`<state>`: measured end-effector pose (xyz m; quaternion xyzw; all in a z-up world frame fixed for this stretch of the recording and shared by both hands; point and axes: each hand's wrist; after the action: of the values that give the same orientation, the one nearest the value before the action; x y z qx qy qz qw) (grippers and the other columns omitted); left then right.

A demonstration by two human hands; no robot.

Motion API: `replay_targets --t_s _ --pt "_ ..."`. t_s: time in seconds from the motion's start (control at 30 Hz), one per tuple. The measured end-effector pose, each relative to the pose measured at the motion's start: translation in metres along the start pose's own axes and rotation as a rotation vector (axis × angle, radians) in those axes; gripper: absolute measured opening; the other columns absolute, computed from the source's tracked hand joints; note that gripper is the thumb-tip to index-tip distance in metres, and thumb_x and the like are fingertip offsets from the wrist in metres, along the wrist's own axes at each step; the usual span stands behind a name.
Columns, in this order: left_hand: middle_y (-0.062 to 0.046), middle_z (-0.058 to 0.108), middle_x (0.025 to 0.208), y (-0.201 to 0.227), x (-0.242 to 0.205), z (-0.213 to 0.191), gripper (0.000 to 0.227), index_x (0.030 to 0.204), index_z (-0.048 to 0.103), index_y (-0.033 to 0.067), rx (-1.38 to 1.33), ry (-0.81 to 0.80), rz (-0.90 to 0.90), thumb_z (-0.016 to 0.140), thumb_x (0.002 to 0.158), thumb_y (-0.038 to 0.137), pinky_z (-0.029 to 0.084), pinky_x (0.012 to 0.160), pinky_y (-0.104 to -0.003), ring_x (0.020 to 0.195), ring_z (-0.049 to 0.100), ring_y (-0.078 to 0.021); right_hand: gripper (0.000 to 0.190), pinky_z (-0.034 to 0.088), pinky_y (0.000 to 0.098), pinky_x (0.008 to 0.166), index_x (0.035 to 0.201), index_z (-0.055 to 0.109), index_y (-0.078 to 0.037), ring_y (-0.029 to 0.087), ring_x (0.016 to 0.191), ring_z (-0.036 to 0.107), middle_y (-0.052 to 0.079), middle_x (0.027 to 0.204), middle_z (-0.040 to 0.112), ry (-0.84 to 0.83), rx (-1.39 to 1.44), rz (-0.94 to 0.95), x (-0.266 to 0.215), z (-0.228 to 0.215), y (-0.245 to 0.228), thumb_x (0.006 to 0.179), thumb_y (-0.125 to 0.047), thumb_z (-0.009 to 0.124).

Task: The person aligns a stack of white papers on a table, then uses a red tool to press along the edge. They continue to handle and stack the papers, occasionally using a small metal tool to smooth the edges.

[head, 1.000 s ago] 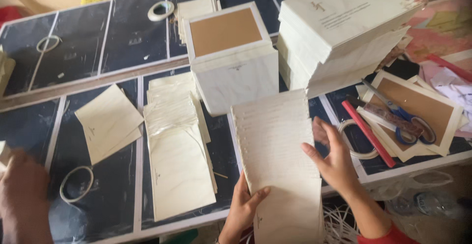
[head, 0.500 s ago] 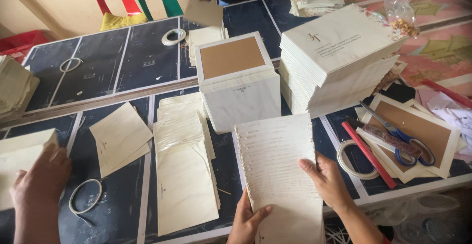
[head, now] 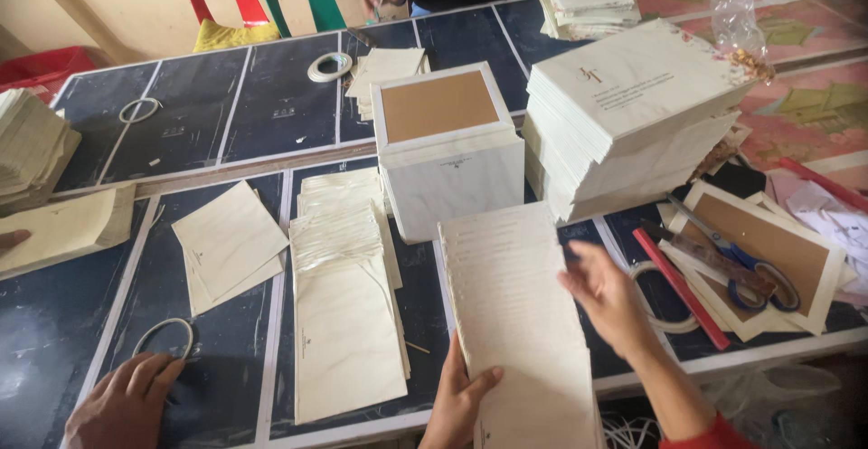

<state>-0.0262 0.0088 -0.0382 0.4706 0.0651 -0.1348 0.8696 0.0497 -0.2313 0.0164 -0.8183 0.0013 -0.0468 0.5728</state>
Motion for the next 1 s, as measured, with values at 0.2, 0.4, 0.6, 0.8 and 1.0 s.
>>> replay_targets --t_s 0.2,0.4,0.6,0.8,1.0 --pt "-0.021 0.067 0.106 -0.002 0.02 -0.005 0.062 0.13 0.05 0.0121 -0.022 0.093 -0.151 0.065 0.076 -0.013 0.058 0.076 -0.046 0.088 0.065 -0.0317 0.025 0.062 0.0245 0.079 0.114 0.075 -0.004 0.015 0.092 0.07 0.005 0.108 0.069 0.012 -0.22 -0.374 0.066 -0.002 0.032 0.089 -0.007 0.077" --pt "-0.024 0.066 0.105 -0.001 0.017 -0.002 0.056 0.122 0.05 0.0089 -0.059 0.136 -0.252 0.065 0.074 -0.015 0.058 0.075 -0.052 0.086 0.066 -0.0371 0.026 0.055 0.0273 0.087 0.102 0.075 -0.011 0.015 0.089 0.068 0.001 0.103 0.068 -0.252 -0.36 -0.354 0.131 0.045 0.081 0.079 -0.001 0.083" --pt "-0.024 0.067 0.11 -0.005 0.014 -0.004 0.064 0.129 0.051 0.0091 -0.093 0.16 -0.271 0.067 0.072 -0.016 0.058 0.076 -0.054 0.089 0.067 -0.0389 0.025 0.059 0.026 0.09 0.091 0.076 -0.009 0.016 0.089 0.071 0.002 0.096 0.068 -0.378 -0.365 -0.297 0.15 0.066 0.078 0.072 -0.002 0.091" --pt "-0.022 0.067 0.104 -0.012 0.016 -0.01 0.058 0.122 0.051 0.0092 -0.076 0.122 -0.229 0.068 0.071 -0.013 0.058 0.073 -0.048 0.084 0.067 -0.0347 0.031 0.057 0.0269 0.086 0.09 0.074 -0.012 0.015 0.089 0.069 0.001 0.098 0.068 -0.39 -0.425 -0.261 0.157 0.07 0.076 0.067 -0.006 0.094" --pt "-0.021 0.069 0.104 -0.016 0.017 -0.012 0.056 0.121 0.053 0.0079 -0.036 0.122 -0.182 0.069 0.071 -0.013 0.059 0.074 -0.046 0.085 0.068 -0.0327 0.03 0.05 0.0266 0.075 0.081 0.071 -0.013 0.013 0.081 0.063 -0.001 0.091 0.068 -0.439 -0.502 -0.306 0.17 0.072 0.078 0.062 -0.009 0.094"
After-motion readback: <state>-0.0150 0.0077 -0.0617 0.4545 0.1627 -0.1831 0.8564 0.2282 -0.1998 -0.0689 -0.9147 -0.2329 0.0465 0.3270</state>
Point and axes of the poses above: each hand's wrist, its own x-axis towards the middle knuckle, its own z-axis out of the palm, y = z × x
